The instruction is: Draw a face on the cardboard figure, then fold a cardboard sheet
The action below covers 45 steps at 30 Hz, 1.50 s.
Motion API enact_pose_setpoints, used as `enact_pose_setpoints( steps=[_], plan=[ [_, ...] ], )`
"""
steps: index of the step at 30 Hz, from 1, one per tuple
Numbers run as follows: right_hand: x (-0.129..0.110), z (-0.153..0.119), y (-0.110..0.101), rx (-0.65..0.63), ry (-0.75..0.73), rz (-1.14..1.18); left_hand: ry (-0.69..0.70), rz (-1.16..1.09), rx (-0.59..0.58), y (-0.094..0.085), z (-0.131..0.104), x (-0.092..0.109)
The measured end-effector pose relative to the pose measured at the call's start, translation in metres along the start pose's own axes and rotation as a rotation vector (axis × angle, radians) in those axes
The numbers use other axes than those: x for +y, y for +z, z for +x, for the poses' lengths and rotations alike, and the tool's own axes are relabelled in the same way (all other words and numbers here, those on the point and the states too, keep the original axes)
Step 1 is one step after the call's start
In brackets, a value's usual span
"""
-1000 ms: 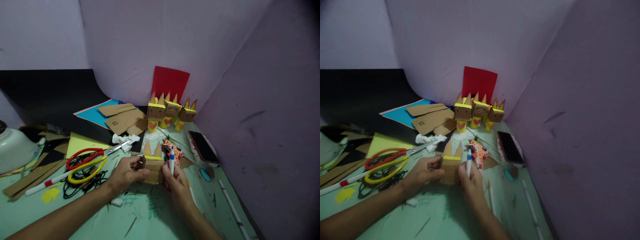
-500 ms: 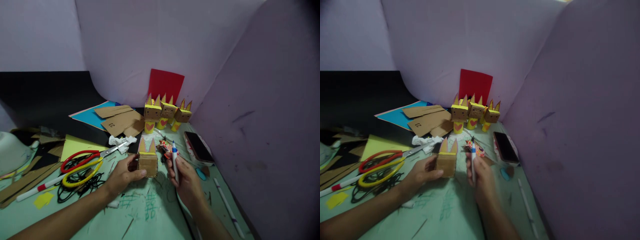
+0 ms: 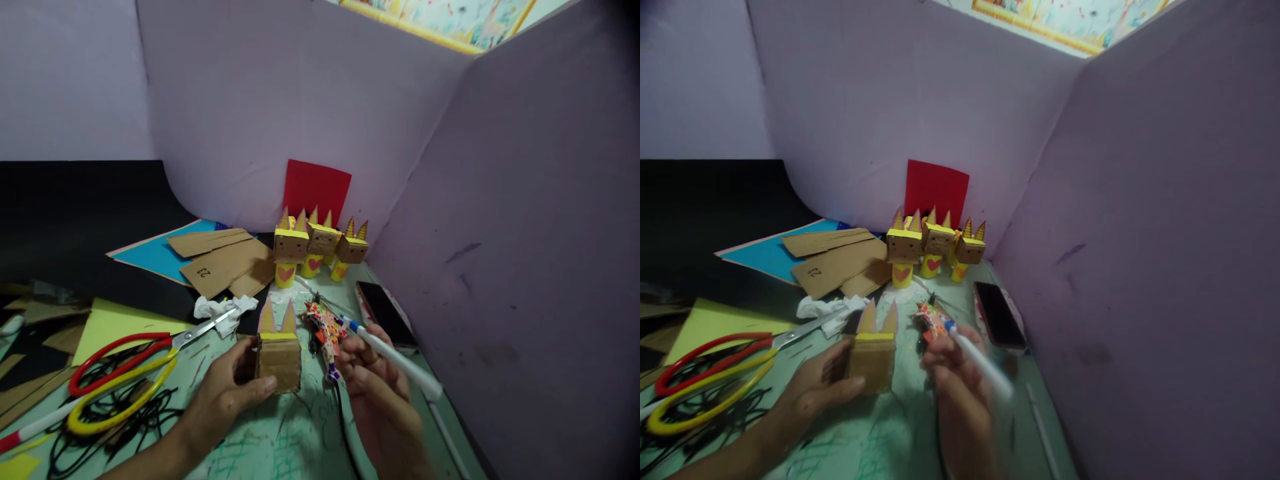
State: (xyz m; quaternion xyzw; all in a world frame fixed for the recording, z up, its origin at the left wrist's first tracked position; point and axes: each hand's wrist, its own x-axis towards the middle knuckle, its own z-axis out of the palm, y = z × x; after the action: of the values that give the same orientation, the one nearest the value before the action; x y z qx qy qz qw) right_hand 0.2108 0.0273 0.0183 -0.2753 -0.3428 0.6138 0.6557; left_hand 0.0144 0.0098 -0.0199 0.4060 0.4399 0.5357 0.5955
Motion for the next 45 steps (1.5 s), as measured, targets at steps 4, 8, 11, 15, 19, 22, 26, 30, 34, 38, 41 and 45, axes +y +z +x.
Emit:
enact_pose_setpoints(
  steps=[4, 8, 11, 15, 19, 22, 26, 30, 34, 38, 41, 45],
  plan=[
    [0.007, 0.008, -0.003, 0.050, 0.108, 0.085, -0.012, 0.003, 0.003, 0.002, -0.001, 0.003],
    [0.009, 0.016, -0.006, 0.137, 0.294, 0.204, -0.035, 0.037, 0.055, 0.002, 0.000, 0.005],
    [0.008, 0.019, -0.006, 0.192, 0.353, 0.268, -0.051, 0.059, 0.063, 0.001, 0.000, 0.005],
    [0.009, 0.017, -0.007, 0.222, 0.352, 0.273, -0.058, 0.090, 0.080, 0.000, 0.000, 0.003],
    [0.016, 0.014, -0.008, 0.181, 0.266, 0.152, -0.059, 0.074, 0.067, -0.001, 0.001, 0.002],
    [0.020, 0.011, -0.008, 0.139, 0.200, 0.073, -0.046, 0.048, 0.035, -0.001, 0.002, 0.002],
    [0.020, 0.009, -0.007, 0.147, 0.198, 0.025, -0.029, 0.026, 0.013, 0.000, 0.002, 0.001],
    [0.020, 0.007, -0.005, 0.115, 0.167, 0.006, -0.015, 0.024, 0.006, 0.000, 0.002, 0.000],
    [0.019, 0.005, -0.005, 0.096, 0.166, -0.026, -0.015, 0.030, 0.005, 0.000, 0.001, 0.001],
    [0.018, 0.003, -0.006, 0.090, 0.158, -0.036, -0.020, 0.044, 0.018, 0.001, 0.001, 0.003],
    [0.018, 0.002, -0.008, 0.058, 0.161, -0.037, -0.013, 0.033, 0.022, 0.001, 0.001, 0.003],
    [0.022, 0.002, -0.013, -0.003, 0.164, -0.088, -0.008, 0.048, 0.008, 0.001, 0.001, 0.002]
  ],
)
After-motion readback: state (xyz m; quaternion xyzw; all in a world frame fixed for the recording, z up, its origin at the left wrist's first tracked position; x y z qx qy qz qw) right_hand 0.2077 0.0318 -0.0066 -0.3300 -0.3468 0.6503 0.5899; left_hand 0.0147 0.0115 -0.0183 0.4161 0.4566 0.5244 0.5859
